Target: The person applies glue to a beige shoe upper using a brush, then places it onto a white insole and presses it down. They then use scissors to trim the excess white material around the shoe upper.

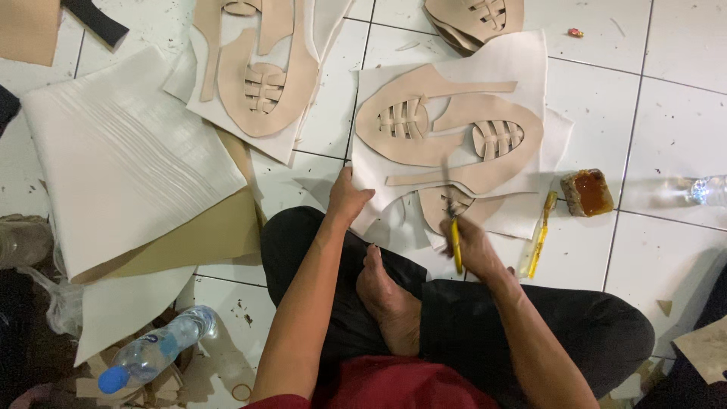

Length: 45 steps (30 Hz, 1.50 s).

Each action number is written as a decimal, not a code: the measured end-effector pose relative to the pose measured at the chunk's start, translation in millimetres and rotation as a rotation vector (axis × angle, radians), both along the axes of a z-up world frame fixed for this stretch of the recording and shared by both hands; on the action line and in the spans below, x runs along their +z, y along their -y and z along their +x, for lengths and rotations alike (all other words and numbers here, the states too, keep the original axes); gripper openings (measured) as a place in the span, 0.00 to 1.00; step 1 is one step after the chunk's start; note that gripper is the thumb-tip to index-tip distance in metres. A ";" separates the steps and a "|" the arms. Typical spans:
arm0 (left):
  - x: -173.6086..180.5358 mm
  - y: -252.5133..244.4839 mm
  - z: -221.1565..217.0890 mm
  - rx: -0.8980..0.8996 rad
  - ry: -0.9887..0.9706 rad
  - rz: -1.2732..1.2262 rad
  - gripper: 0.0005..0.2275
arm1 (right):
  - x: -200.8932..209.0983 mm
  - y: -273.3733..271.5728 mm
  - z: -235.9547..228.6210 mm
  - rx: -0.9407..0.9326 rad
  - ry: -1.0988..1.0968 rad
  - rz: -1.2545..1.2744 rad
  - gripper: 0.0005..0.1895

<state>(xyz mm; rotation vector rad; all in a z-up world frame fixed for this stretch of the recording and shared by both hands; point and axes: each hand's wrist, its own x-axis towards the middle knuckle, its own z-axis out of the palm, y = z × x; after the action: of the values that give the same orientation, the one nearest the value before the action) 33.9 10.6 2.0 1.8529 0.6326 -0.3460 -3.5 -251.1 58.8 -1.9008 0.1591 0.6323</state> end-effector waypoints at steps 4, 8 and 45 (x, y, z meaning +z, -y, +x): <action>11.6 -2.7 1.1 0.056 0.065 -0.041 0.26 | -3.8 -2.7 -24.1 0.169 -0.338 0.150 0.25; 14.9 -2.3 -1.4 0.147 0.059 -0.149 0.30 | -19.4 2.2 -19.8 0.344 -0.631 0.205 0.31; 9.1 -5.0 -13.0 0.173 0.102 -0.321 0.30 | 33.0 -84.1 50.0 0.322 -0.283 0.214 0.27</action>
<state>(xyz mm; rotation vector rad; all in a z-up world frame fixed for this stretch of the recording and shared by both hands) 21.0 15.7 11.2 1.4885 0.6227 -0.2226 46.4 -167.0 91.9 -1.6360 -0.0359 1.0934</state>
